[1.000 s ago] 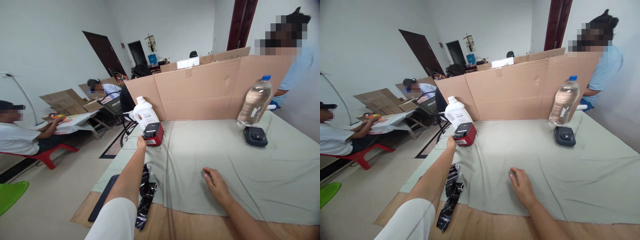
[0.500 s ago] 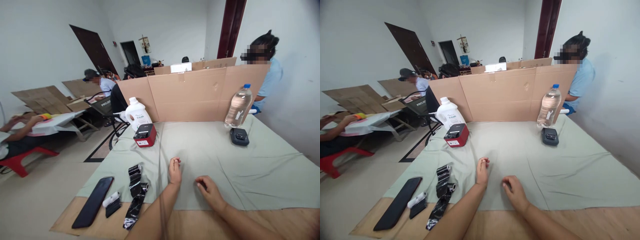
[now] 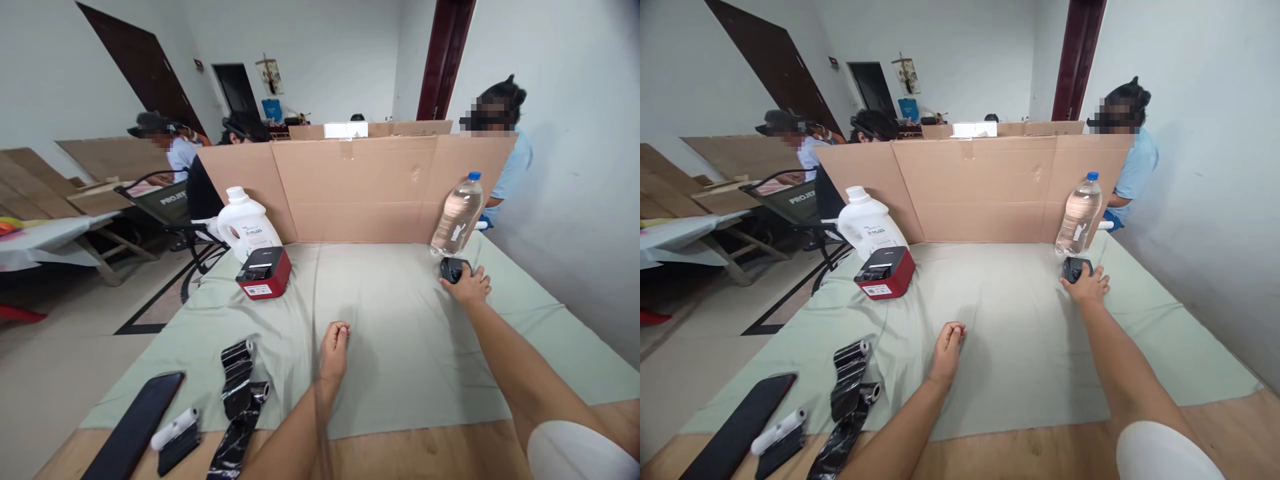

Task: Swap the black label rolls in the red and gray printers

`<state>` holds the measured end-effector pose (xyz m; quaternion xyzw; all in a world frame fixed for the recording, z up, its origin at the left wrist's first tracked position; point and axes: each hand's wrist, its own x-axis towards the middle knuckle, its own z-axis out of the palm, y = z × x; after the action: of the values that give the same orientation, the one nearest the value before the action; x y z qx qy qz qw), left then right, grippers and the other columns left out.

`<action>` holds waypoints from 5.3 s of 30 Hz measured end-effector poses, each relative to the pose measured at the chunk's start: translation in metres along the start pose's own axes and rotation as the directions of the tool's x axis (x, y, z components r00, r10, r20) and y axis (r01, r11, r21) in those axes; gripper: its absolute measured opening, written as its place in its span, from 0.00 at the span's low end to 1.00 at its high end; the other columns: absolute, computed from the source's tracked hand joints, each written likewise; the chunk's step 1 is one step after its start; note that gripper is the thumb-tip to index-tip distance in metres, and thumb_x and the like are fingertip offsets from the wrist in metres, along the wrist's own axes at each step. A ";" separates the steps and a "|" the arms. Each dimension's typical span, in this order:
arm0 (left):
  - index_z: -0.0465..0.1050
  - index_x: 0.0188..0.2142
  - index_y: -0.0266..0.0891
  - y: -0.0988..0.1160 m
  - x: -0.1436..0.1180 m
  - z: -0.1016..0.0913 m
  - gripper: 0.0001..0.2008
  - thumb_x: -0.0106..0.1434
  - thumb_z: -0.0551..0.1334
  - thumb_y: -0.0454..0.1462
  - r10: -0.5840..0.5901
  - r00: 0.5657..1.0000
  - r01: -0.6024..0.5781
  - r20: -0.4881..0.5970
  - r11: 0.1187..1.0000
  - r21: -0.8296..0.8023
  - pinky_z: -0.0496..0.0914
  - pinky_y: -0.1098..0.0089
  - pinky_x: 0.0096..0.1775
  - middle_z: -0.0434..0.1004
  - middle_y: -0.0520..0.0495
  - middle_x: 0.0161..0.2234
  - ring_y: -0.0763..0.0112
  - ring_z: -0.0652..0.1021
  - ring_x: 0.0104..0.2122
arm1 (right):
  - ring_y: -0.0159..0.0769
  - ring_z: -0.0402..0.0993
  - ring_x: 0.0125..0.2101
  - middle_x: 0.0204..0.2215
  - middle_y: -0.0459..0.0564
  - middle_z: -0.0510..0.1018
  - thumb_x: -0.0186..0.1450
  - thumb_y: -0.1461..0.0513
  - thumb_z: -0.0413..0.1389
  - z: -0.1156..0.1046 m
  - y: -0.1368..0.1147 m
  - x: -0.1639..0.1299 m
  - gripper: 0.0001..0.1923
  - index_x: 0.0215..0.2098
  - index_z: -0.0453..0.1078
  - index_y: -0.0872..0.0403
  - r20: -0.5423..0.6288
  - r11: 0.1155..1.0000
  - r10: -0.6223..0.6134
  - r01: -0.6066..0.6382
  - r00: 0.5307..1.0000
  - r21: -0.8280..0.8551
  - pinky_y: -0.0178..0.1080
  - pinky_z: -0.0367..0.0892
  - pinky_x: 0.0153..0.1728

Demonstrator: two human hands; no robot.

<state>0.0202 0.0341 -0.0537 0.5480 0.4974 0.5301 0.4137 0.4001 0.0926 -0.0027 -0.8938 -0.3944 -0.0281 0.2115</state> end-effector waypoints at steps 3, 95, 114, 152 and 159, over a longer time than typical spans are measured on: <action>0.71 0.34 0.40 0.000 0.000 0.000 0.11 0.64 0.55 0.43 0.008 1.000 -0.009 0.016 1.000 0.025 0.68 0.67 0.39 0.72 0.49 0.32 0.68 0.73 0.34 | 0.66 0.55 0.58 0.63 0.72 0.50 0.56 0.44 0.57 0.008 0.002 -0.001 0.46 0.66 0.50 0.57 0.098 0.998 0.049 -0.052 0.994 0.026 0.58 0.53 0.53; 0.61 0.59 0.45 0.018 -0.008 -0.009 0.27 0.60 0.59 0.43 -0.257 0.802 0.471 0.540 0.827 -0.306 0.64 0.71 0.32 0.74 0.50 0.34 0.72 0.70 0.27 | 0.34 0.65 0.23 0.21 0.42 0.71 0.61 0.41 0.52 0.014 -0.090 -0.216 0.22 0.26 0.64 0.51 0.410 0.314 -0.193 -0.340 0.891 0.886 0.36 0.61 0.24; 0.71 0.42 0.41 0.019 -0.007 -0.013 0.10 0.65 0.57 0.42 -0.006 0.997 -0.002 0.077 0.994 0.108 0.65 0.62 0.48 0.73 0.45 0.40 0.62 0.73 0.41 | 0.47 0.66 0.52 0.49 0.57 0.72 0.67 0.50 0.49 0.019 -0.088 -0.226 0.18 0.34 0.73 0.52 0.035 0.565 -0.484 0.282 0.874 0.776 0.51 0.62 0.53; 0.70 0.40 0.38 0.032 -0.006 -0.014 0.15 0.69 0.48 0.43 0.183 0.978 -0.198 0.097 0.963 0.184 0.67 0.64 0.46 0.72 0.44 0.38 0.66 0.73 0.41 | 0.50 0.69 0.49 0.43 0.53 0.75 0.54 0.54 0.60 -0.023 -0.100 -0.191 0.10 0.30 0.71 0.51 0.245 0.615 -0.750 0.512 0.614 0.600 0.51 0.63 0.49; 0.69 0.48 0.40 0.095 -0.025 -0.029 0.18 0.58 0.63 0.43 0.023 0.887 -0.050 0.461 0.998 0.048 0.67 0.66 0.47 0.74 0.46 0.44 0.65 0.73 0.43 | 0.42 0.74 0.38 0.39 0.50 0.78 0.60 0.50 0.56 -0.057 -0.101 -0.235 0.15 0.40 0.69 0.48 0.215 0.597 -0.705 0.402 0.675 0.695 0.45 0.69 0.40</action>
<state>0.0025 -0.0080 0.0378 0.6790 0.3903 0.3782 0.4935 0.1726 -0.0323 0.0337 -0.5824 -0.6869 0.2479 0.3571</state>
